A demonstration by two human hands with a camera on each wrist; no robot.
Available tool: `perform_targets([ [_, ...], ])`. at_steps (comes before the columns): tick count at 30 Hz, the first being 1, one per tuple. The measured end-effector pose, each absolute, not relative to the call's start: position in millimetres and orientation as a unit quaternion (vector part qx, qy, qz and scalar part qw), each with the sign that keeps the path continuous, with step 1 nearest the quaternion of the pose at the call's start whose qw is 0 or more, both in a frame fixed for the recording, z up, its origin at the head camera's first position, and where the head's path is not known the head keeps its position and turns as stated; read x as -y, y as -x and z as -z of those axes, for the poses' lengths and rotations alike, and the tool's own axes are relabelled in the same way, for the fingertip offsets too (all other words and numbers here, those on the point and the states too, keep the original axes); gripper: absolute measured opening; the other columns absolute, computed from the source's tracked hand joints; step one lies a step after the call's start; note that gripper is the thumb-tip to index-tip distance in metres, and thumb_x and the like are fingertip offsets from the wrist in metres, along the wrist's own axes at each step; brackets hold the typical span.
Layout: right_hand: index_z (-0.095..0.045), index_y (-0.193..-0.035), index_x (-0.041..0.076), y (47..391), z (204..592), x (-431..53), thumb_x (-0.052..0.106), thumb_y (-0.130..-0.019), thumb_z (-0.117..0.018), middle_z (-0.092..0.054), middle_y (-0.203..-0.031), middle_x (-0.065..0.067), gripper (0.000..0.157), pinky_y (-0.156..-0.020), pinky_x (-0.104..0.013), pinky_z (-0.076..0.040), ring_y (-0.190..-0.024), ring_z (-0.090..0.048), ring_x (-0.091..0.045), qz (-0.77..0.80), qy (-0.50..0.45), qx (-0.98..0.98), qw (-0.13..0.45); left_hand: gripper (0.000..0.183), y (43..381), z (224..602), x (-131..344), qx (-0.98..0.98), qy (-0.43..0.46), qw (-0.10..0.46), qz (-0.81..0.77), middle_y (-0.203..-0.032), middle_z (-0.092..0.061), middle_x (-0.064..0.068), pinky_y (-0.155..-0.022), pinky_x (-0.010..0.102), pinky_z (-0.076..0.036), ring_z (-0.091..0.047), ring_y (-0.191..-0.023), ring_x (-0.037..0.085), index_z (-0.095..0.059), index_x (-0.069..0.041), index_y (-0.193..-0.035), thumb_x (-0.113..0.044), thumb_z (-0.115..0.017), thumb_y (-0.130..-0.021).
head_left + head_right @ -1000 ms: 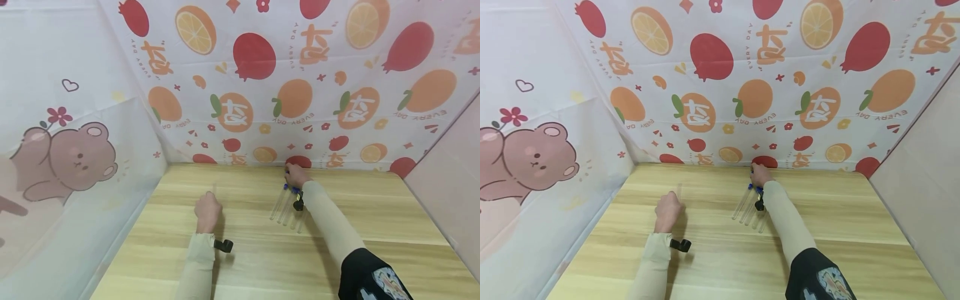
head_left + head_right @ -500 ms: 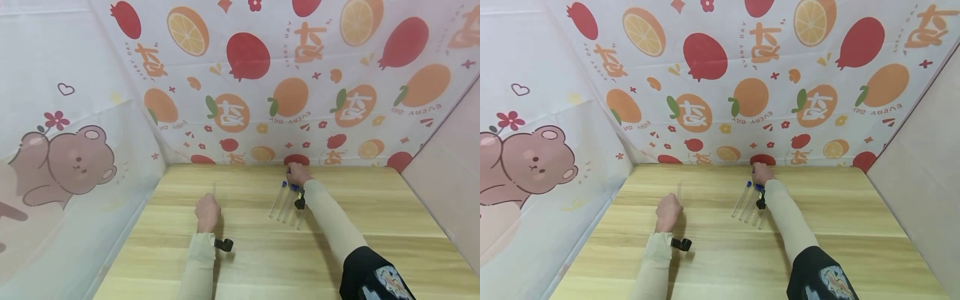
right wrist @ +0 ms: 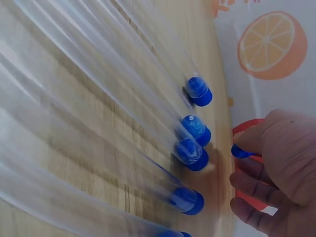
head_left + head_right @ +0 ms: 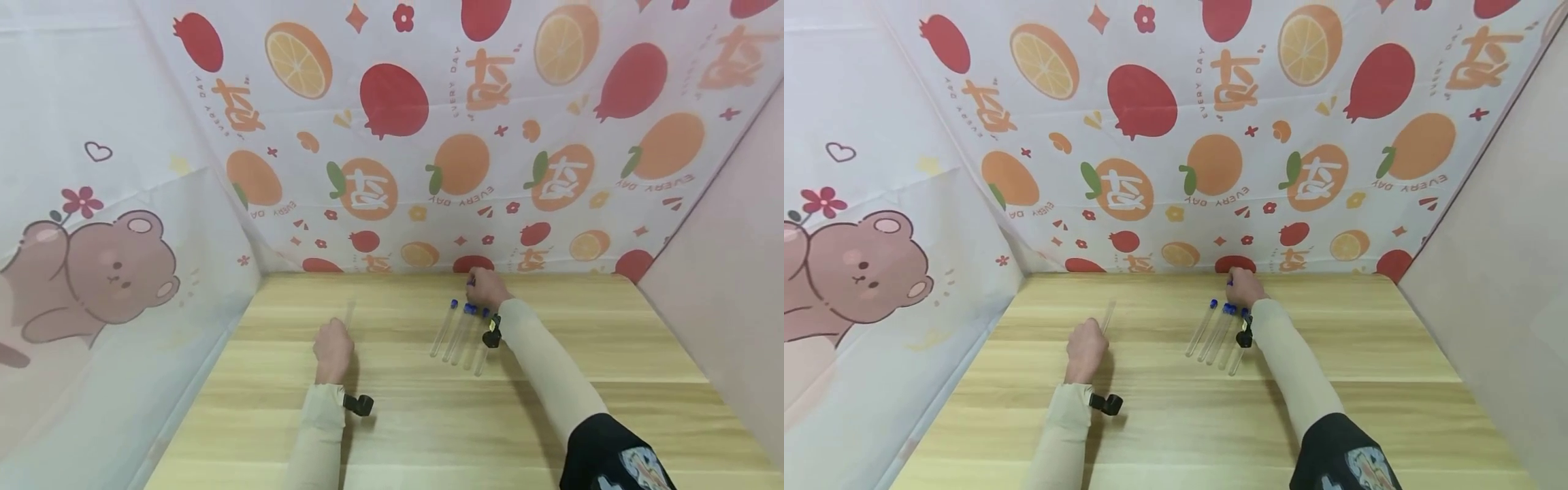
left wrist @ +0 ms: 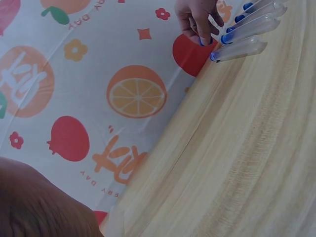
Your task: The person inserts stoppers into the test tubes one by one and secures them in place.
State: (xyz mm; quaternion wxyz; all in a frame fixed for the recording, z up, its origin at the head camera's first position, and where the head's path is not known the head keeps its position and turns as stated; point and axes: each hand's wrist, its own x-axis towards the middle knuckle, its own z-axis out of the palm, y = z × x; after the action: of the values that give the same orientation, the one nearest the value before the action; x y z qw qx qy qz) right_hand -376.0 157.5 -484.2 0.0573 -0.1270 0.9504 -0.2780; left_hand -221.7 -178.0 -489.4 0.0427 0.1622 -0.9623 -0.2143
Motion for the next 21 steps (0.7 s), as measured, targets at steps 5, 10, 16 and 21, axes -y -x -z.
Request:
perform_targets([
  [5,-0.062,-0.119,0.002,370,478,-156,0.007,-0.092,-0.056,-0.065,-0.106,-0.013,0.028,-0.071,-0.033,-0.053,-0.082,-0.06,-0.024,0.294,0.128,-0.945,0.058,0.012,219,490,178,0.966,-0.154,0.039,0.206,-0.094,-0.065,0.031,-0.068,0.052,-0.06,-0.067,-0.084,0.045,-0.059,0.011,-0.096,0.002,-0.061,-0.089],
  [10,-0.059,-0.13,0.001,363,470,-154,0.012,-0.098,-0.055,-0.064,-0.122,-0.013,0.035,-0.089,-0.042,-0.056,-0.099,-0.061,-0.027,0.287,0.131,-0.947,0.06,0.014,219,495,177,0.971,-0.141,0.061,0.185,-0.093,-0.062,0.031,-0.064,0.051,-0.06,-0.066,-0.081,0.046,-0.059,0.011,-0.097,-0.002,-0.061,-0.093],
  [16,-0.063,-0.118,0.006,357,460,-151,0.012,-0.098,-0.058,-0.066,-0.119,-0.012,0.021,-0.093,-0.046,-0.056,-0.106,-0.064,-0.029,0.282,0.148,-0.947,0.039,0.009,218,502,181,0.976,-0.121,0.103,0.146,-0.089,-0.063,0.03,-0.06,0.049,-0.06,-0.066,-0.076,0.044,-0.06,0.01,-0.095,0.001,-0.06,-0.094],
  [21,-0.064,-0.113,0.009,352,454,-151,0.012,-0.098,-0.06,-0.066,-0.116,-0.01,0.016,-0.091,-0.043,-0.057,-0.104,-0.064,-0.027,0.278,0.155,-0.947,0.034,0.012,217,501,182,0.979,-0.113,0.084,0.148,-0.091,-0.06,0.027,-0.06,0.047,-0.058,-0.065,-0.075,0.04,-0.06,0.01,-0.098,0.001,-0.063,-0.091],
])
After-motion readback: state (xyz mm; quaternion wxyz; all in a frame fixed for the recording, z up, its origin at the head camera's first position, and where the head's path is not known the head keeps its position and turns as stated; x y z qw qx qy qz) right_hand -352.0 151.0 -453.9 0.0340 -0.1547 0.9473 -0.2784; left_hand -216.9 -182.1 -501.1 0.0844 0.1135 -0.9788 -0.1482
